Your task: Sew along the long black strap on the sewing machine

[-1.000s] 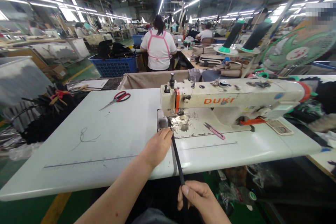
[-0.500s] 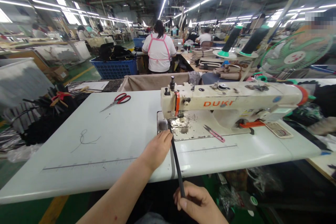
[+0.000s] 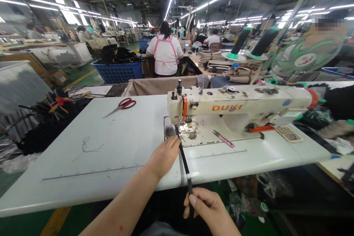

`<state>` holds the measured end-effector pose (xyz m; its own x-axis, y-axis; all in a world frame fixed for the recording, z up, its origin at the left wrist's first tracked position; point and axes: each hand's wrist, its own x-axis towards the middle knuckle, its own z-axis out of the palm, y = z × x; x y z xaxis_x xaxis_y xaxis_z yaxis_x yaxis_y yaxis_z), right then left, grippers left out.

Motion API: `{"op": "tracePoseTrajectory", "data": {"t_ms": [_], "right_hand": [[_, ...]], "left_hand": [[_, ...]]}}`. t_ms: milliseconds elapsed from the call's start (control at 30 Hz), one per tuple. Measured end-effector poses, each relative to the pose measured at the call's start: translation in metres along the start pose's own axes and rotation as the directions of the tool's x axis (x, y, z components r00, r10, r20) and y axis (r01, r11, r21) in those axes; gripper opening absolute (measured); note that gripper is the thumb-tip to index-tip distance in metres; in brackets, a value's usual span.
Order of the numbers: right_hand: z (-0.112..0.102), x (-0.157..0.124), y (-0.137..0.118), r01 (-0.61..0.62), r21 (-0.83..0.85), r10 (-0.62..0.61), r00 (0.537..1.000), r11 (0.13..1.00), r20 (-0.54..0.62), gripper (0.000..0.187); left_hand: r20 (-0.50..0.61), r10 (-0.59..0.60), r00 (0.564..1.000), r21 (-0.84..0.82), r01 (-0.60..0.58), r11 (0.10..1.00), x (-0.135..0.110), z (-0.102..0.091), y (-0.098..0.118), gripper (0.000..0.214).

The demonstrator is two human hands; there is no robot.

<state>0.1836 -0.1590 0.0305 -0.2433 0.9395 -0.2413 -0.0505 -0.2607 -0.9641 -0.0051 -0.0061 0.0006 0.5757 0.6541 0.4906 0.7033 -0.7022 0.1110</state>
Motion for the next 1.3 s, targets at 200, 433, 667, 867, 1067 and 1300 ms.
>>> {"op": "tracePoseTrajectory", "data": {"t_ms": [200,433,667,867,1067,1300], "right_hand": [[-0.001,-0.005,-0.003,-0.027,0.016,0.027,1.000,0.999,-0.002,0.048],[0.001,-0.008,-0.001,-0.046,0.041,0.046,0.999,0.998,0.015,0.048],[0.001,-0.008,0.000,-0.078,0.092,0.077,0.997,0.993,0.012,0.048],[-0.002,-0.002,0.008,-0.090,0.102,0.086,0.996,0.991,0.037,0.052],[0.002,0.001,0.013,-0.099,0.147,0.099,0.995,0.984,0.012,0.054],[0.009,0.007,0.013,-0.123,0.269,0.137,0.990,0.955,-0.037,0.054]], "left_hand": [[0.004,-0.007,1.000,-0.028,0.007,1.000,0.001,-0.002,0.000,0.026],[0.016,0.003,1.000,-0.010,-0.003,1.000,-0.001,0.000,-0.001,0.024],[0.023,-0.009,1.000,-0.040,0.010,0.999,0.001,-0.003,0.000,0.021],[0.011,-0.008,1.000,-0.055,0.009,0.998,0.002,-0.006,0.001,0.022],[0.025,-0.027,0.999,-0.059,0.029,0.998,0.004,-0.007,0.002,0.029],[0.023,-0.038,0.999,-0.024,0.039,0.999,0.005,-0.004,0.003,0.028]]}}
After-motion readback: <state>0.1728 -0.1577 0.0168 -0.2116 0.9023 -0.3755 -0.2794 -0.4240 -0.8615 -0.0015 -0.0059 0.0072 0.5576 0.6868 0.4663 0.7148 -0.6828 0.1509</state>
